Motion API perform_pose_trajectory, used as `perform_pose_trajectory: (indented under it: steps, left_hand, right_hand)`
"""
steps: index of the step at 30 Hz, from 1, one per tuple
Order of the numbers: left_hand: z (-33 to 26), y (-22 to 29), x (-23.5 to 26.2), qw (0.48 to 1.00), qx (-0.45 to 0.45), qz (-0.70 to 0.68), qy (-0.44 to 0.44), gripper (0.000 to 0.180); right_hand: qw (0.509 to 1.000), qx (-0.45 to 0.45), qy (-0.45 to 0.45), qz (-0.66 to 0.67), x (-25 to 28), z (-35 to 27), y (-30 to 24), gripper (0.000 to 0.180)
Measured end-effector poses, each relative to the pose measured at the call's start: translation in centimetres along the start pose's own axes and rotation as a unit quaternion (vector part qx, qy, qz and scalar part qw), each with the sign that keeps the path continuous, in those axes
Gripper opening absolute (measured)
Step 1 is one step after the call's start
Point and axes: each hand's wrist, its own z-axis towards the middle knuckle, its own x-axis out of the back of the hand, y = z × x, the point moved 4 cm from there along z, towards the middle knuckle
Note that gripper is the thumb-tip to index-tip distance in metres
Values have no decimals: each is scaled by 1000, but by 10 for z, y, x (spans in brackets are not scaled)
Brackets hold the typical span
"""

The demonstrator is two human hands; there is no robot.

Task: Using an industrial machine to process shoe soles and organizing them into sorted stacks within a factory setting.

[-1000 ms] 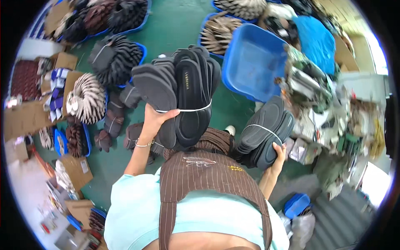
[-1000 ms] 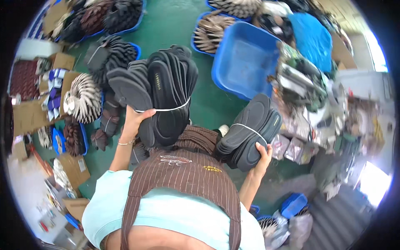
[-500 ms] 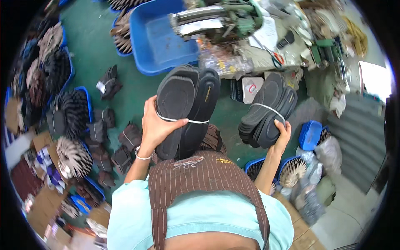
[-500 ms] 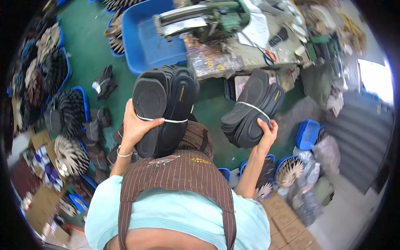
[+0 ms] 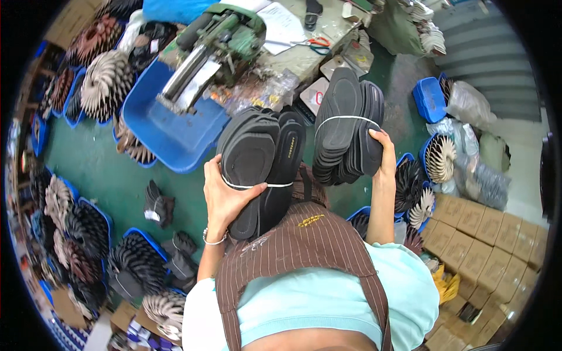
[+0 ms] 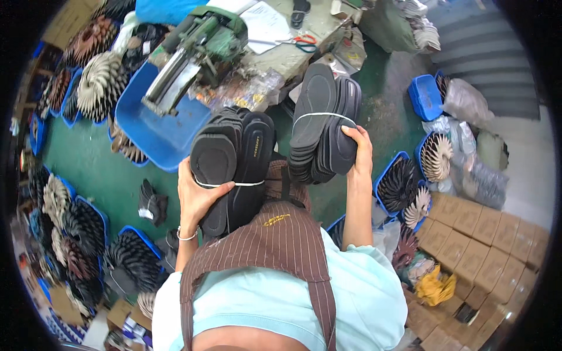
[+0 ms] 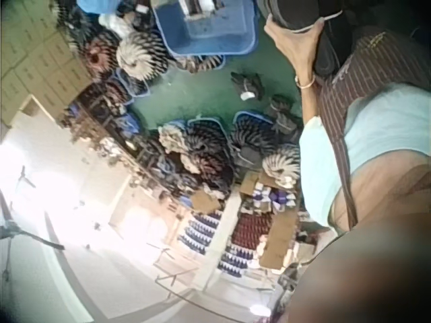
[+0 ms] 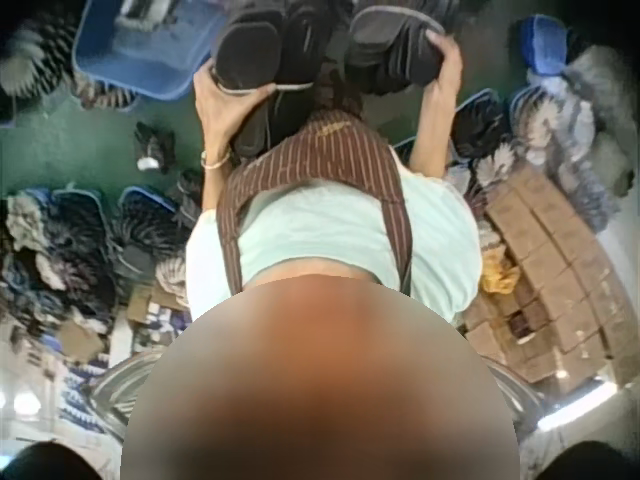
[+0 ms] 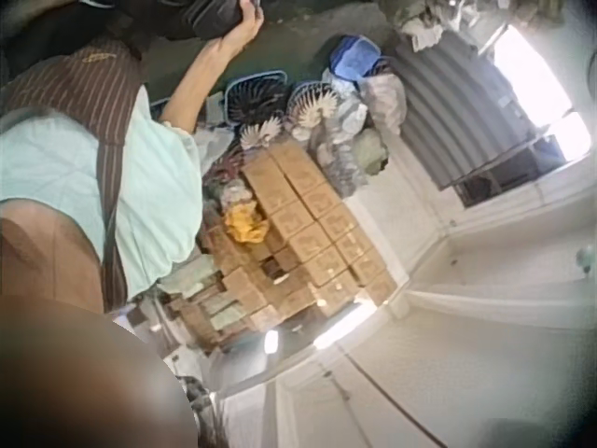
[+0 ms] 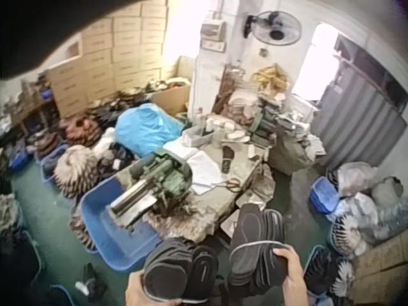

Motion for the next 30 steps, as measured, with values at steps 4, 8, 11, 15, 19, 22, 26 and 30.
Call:
perform_pose_trajectory:
  steps: [4, 8, 11, 15, 19, 22, 26, 30]
  left_hand:
    - [32, 19, -7, 998, -55, -12, -31, 90]
    - [79, 57, -25, 987, -121, -82, -62, 86]
    - [130, 99, -50, 970, -178, -156, -55, 84]
    - [203, 168, -86, 972, -211, -93, 33, 90]
    - [282, 230, -148, 950, -276, 28, 145, 89]
    - [346, 253, -212, 925, -317, 95, 187, 84]
    - [434, 207, -305, 915, -318, 181, 170, 83]
    - [464, 142, -356, 919, -266, 281, 68, 79]
  right_hand:
    - [999, -21, 0, 35, 13, 14, -4, 66]
    - [997, 3, 39, 64, 26, 25, -21, 59]
    - [994, 23, 66, 86, 36, 38, -37, 55]
    - [989, 20, 87, 116, 50, 83, -53, 48]
    - [989, -9, 62, 136, 43, 132, -76, 22]
    - [981, -63, 64, 171, 39, 168, -93, 18]
    - [976, -118, 57, 174, 28, 215, -117, 21]
    - [974, -156, 34, 163, 26, 244, -132, 27]
